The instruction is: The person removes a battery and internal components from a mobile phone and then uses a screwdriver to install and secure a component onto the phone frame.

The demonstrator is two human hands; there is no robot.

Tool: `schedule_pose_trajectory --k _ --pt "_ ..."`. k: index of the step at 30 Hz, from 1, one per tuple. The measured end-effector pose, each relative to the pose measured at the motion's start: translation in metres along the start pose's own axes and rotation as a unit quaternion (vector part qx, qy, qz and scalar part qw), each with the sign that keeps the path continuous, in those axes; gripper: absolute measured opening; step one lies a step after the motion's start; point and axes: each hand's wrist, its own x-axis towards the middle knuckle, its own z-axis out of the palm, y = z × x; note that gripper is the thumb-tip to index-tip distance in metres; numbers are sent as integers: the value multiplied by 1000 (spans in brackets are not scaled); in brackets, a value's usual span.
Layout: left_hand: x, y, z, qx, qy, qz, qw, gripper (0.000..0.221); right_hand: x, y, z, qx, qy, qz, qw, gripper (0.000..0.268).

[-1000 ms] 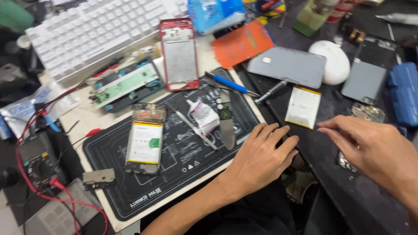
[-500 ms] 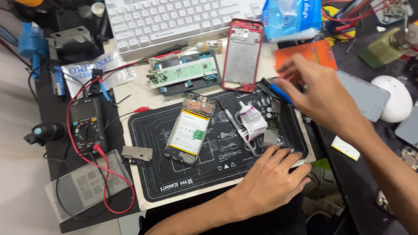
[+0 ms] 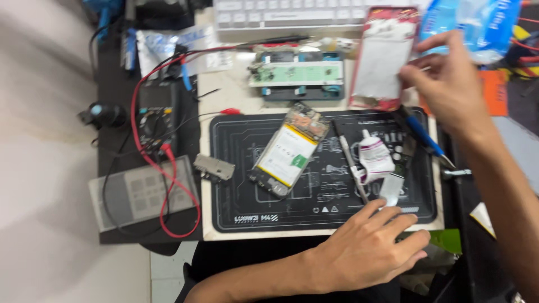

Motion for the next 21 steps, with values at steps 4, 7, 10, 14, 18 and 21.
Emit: schedule_pose_trajectory --k 4,7,10,14,18,21 --pt "4 -1 -30 8 11 -13 1000 24 13 4 -9 5 25 -16 1000 39" --pt "0 -14 -77 65 -2 -50 997 22 23 4 -8 -21 25 -18 999 38" --pt "-12 -24 -133 164 -50 -190 967 22 26 3 2 -49 17 -44 998 38" --pt "-18 -31 -179 371 -50 -337 864 40 24 -7 4 -71 9 -28 997 43" --pt "-21 -39 -190 383 -36 -462 799 56 11 -30 5 -165 -12 -11 986 56" --pt "-25 -45 -189 323 -53 -484 812 51 1 -51 4 -305 6 -55 951 54"
